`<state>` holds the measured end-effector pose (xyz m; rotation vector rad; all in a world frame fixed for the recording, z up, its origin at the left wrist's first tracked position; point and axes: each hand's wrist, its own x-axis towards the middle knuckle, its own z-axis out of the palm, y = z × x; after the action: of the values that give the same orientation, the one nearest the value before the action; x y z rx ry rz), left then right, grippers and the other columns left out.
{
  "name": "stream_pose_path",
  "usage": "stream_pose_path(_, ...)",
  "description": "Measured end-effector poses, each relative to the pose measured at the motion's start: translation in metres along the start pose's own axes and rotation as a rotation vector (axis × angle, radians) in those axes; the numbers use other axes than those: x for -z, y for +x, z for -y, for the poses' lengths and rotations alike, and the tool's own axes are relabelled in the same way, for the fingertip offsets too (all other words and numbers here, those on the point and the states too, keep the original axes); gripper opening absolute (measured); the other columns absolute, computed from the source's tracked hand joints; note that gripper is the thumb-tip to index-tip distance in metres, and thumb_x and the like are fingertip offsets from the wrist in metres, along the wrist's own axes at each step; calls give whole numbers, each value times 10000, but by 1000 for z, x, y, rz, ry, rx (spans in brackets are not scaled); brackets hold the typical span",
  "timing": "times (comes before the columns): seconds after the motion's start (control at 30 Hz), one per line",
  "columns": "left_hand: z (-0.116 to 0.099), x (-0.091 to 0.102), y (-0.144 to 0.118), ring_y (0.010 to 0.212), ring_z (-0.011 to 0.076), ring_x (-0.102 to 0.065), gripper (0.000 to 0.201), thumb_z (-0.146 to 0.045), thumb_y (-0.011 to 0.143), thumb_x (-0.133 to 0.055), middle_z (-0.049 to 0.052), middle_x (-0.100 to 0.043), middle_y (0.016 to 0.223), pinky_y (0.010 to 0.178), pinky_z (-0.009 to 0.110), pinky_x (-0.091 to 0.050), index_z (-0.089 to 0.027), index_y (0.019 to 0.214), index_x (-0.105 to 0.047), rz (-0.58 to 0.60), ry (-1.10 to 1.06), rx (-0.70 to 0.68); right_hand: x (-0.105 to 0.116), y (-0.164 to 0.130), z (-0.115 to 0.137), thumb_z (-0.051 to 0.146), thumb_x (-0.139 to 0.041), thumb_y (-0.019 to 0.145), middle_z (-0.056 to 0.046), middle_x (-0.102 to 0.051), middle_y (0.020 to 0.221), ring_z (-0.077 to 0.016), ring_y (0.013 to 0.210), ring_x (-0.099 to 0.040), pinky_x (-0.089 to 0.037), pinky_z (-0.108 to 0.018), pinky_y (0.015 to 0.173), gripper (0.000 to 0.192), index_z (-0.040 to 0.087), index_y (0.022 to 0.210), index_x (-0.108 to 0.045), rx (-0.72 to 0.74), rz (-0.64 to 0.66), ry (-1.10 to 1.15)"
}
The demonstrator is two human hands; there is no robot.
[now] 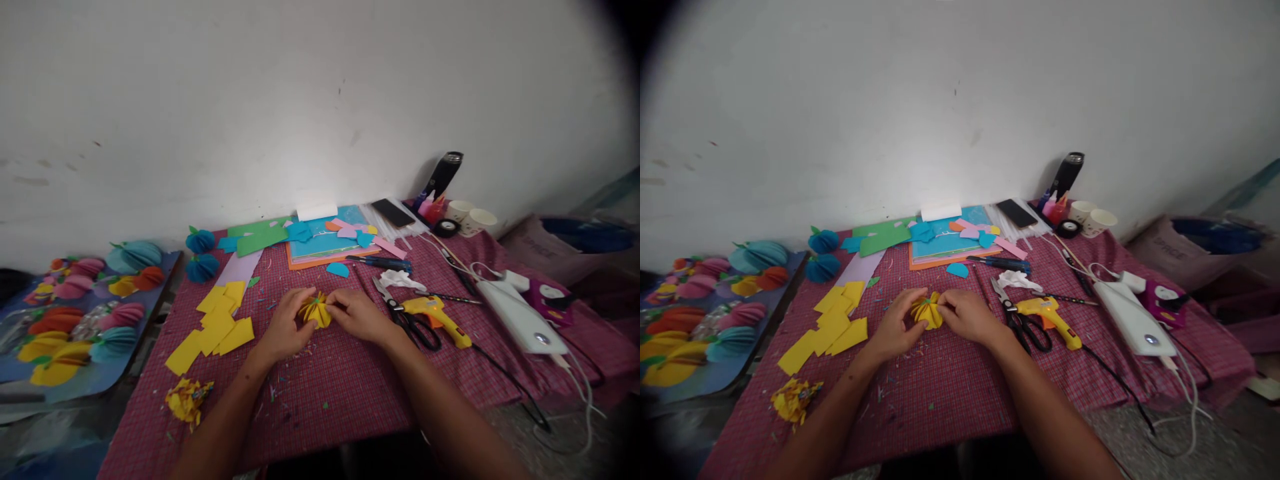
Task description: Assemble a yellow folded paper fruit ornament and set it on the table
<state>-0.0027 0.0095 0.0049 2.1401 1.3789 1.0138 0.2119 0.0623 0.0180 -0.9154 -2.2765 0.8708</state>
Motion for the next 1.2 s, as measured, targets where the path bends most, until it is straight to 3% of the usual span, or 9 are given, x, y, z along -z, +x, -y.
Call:
stream_pose_path(0.1,0,0,0,1270,260,-503,643,-132,783,-597,87,-534,1367,1086,477,-411,-264,1394,-443,-8,-1,-8,-1,-1,1,211,-568,885,-24,-660,861,-164,765,-582,-407,-277,697,23,205,887,-590,-24,4,14)
stream_pose_path(0.2,-1,0,0,1263,259,-506,640,-129,779,-602,87,-536,1362,1081,470,-414,-261,1387,-451,-9,-2,-15,0,-1,3,205,-585,863,-17,-646,859,-164,743,-572,-411,-281,684,96,212,956,-559,-57,-27,38)
stream_pose_path(0.33,-3,1,1,1252,264,-513,638,-113,769,-588,90,-537,1354,1065,476,-429,-263,1377,-465,-3,-16,-6,4,0,6,197,-651,809,-62,-622,1043,-216,953,-561,-437,-342,826,287,222,1079,-557,31,-104,-13)
stream_pose_path(0.43,-5,1,1,1253,265,-509,634,-113,773,-586,95,-530,1354,1063,477,-432,-261,1378,-467,7,-20,-3,4,1,7,182,-657,795,-70,-590,1086,-235,1043,-523,-428,-374,897,260,226,1034,-565,88,-111,-41)
stream_pose_path(0.57,-5,1,2,1256,256,-510,634,-113,775,-590,90,-530,1351,1069,464,-435,-263,1379,-469,1,-27,-6,1,1,7,174,-641,797,-49,-578,973,-217,942,-525,-433,-346,828,145,221,887,-537,60,-105,-37)
stream_pose_path(0.73,-4,3,2,1327,256,-465,669,-123,785,-599,88,-500,1422,1120,472,-395,-263,1419,-436,22,-22,-40,-1,1,7,189,-637,810,-37,-572,910,-196,868,-516,-415,-309,762,118,214,852,-530,45,-95,-62)
stream_pose_path(1.2,-2,4,-2,1369,251,-427,734,-112,792,-617,78,-464,1470,1149,492,-362,-299,1462,-382,68,-56,-76,-14,-1,4,173,-568,855,-18,-631,880,-158,774,-551,-384,-265,681,93,207,941,-574,-27,-56,15)
